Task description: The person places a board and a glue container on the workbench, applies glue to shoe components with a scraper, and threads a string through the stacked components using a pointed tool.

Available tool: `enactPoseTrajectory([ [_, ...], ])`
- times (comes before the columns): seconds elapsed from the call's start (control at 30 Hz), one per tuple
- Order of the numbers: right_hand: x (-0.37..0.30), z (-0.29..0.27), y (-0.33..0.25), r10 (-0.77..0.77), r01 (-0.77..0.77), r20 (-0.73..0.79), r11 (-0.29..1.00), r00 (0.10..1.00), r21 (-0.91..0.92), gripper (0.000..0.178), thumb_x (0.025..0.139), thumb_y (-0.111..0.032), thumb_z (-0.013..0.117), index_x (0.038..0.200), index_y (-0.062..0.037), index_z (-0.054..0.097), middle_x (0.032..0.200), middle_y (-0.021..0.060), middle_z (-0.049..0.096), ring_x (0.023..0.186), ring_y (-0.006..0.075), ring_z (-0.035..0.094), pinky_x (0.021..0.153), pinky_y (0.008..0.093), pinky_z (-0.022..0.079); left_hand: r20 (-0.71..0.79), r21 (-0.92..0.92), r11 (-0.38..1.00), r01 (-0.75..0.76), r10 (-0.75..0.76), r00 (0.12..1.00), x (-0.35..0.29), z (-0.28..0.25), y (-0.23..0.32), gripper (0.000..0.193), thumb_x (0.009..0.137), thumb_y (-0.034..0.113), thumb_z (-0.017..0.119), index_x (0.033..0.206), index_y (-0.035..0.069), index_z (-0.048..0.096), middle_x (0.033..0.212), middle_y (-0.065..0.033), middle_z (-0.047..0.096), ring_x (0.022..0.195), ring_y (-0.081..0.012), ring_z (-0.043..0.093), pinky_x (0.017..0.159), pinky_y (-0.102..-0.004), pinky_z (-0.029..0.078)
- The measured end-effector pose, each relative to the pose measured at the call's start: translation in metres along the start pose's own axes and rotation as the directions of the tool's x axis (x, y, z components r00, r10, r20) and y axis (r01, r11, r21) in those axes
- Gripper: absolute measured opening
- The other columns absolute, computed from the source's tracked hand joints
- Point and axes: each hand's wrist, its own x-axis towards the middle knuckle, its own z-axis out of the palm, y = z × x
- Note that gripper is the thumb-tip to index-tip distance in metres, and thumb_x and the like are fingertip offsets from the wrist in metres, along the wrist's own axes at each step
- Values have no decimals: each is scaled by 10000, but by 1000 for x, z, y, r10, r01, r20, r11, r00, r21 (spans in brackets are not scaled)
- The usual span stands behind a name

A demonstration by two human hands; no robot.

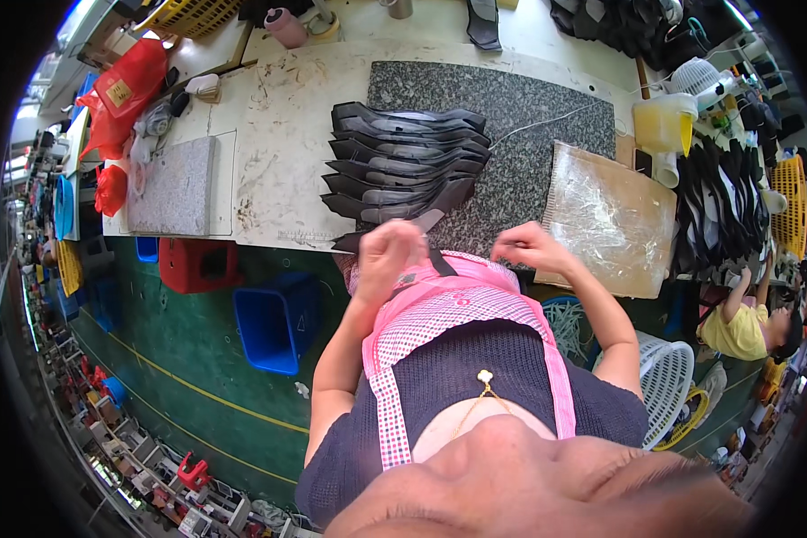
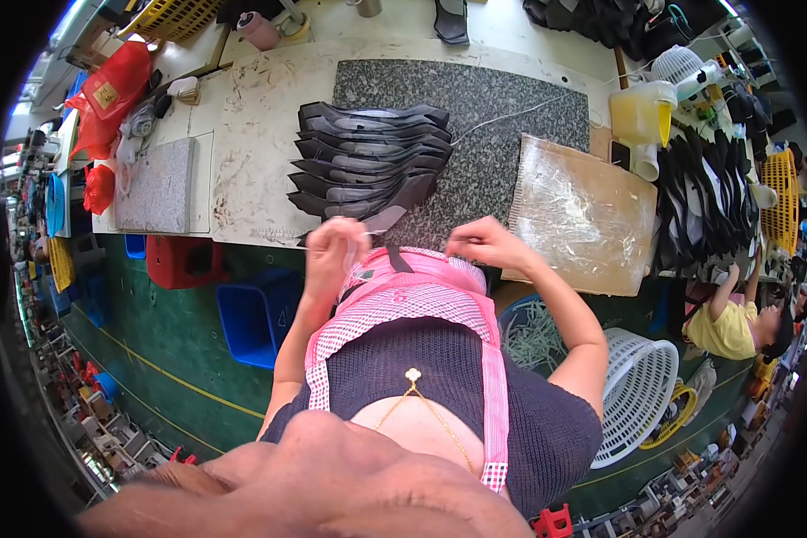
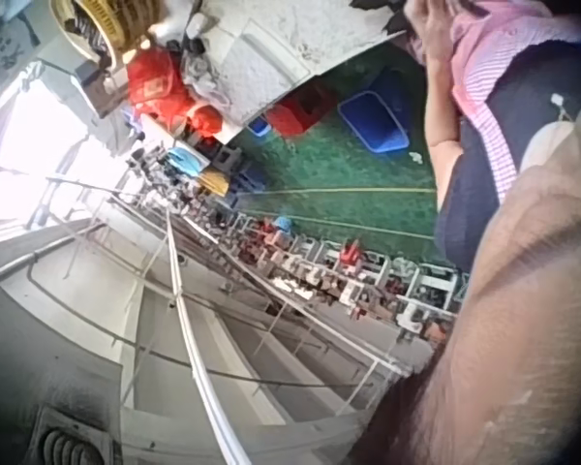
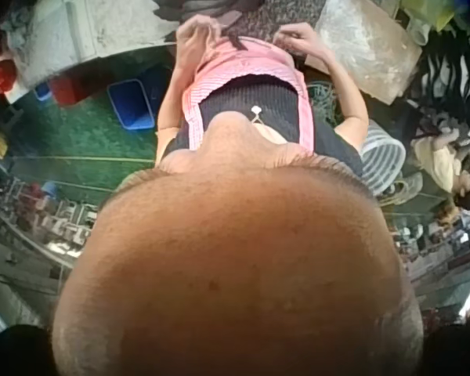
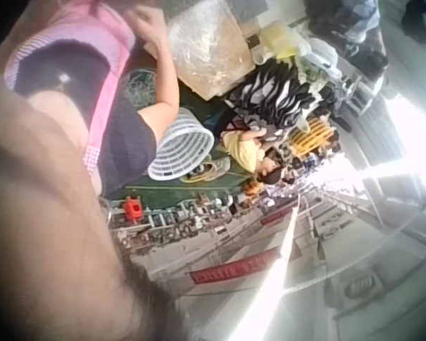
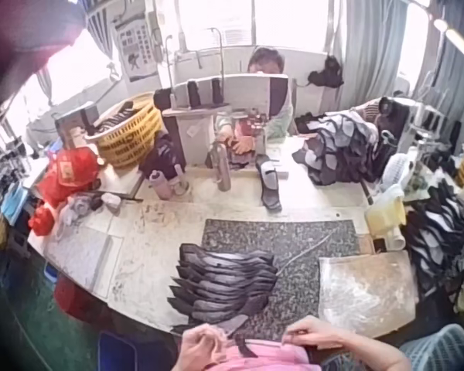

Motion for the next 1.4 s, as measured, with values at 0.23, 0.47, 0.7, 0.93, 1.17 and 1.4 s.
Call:
enactPoseTrajectory([
  [0.23, 29, 23, -57, -403, 411, -274, 911, 873, -30, 268, 943, -152, 459, 1124, -15, 601, 1146, 111, 605, 1092, 195, 544, 926, 316, 411, 174, -138, 987, 84, -60, 983, -27, 10, 29, 302, 908, 278, 566, 804, -6, 574, 735, -94, 574, 639, -161, 544, 569, -255, 423],
  [0.47, 21, 27, -17, -168, 171, -31, 979, 985, 110, 60, 838, -7, 524, 835, 13, 581, 800, 44, 601, 761, 123, 550, 701, 272, 461, -52, -365, 910, -195, 189, 981, -38, -21, 43, 278, 887, 292, 589, 778, 36, 570, 662, -34, 541, 597, -125, 480, 531, -236, 393],
  [0.7, -5, -3, -11, -23, -3, -182, 989, 983, -145, 126, 820, -44, 531, 849, -24, 652, 786, 58, 610, 727, 155, 578, 641, 277, 463, -307, -417, 893, -169, 36, 951, -59, -65, -19, 166, 914, 205, 564, 844, 55, 552, 750, -42, 574, 653, -125, 515, 576, -209, 421],
  [0.93, -14, -2, 82, 123, -171, -188, 949, 975, -266, 124, 785, -90, 584, 860, -13, 646, 757, 129, 649, 743, 264, 636, 671, 334, 490, -282, 29, 948, 317, -296, 913, -68, -89, -81, 210, 985, 217, 429, 850, 57, 446, 842, -139, 655, 1009, -251, 611, 876, -337, 474],
  [1.17, -56, -44, -25, 97, -335, -482, 835, 871, -437, 251, 802, -257, 655, 750, -13, 628, 686, 150, 612, 654, 281, 608, 601, 355, 456, -120, 435, 862, 260, -230, 966, -39, -70, -116, 237, 982, 189, 434, 830, 9, 461, 892, -162, 678, 817, -162, 645, 810, -291, 498],
  [1.4, -76, -17, -96, -165, -320, -458, 514, 874, -796, 194, 736, -156, 625, 628, -23, 534, 622, 144, 541, 621, 344, 557, 546, 427, 412, -59, 197, 949, 246, -239, 969, -36, -64, -106, 241, 980, 233, 440, 868, 20, 433, 812, -130, 653, 765, -151, 645, 733, -272, 534],
])
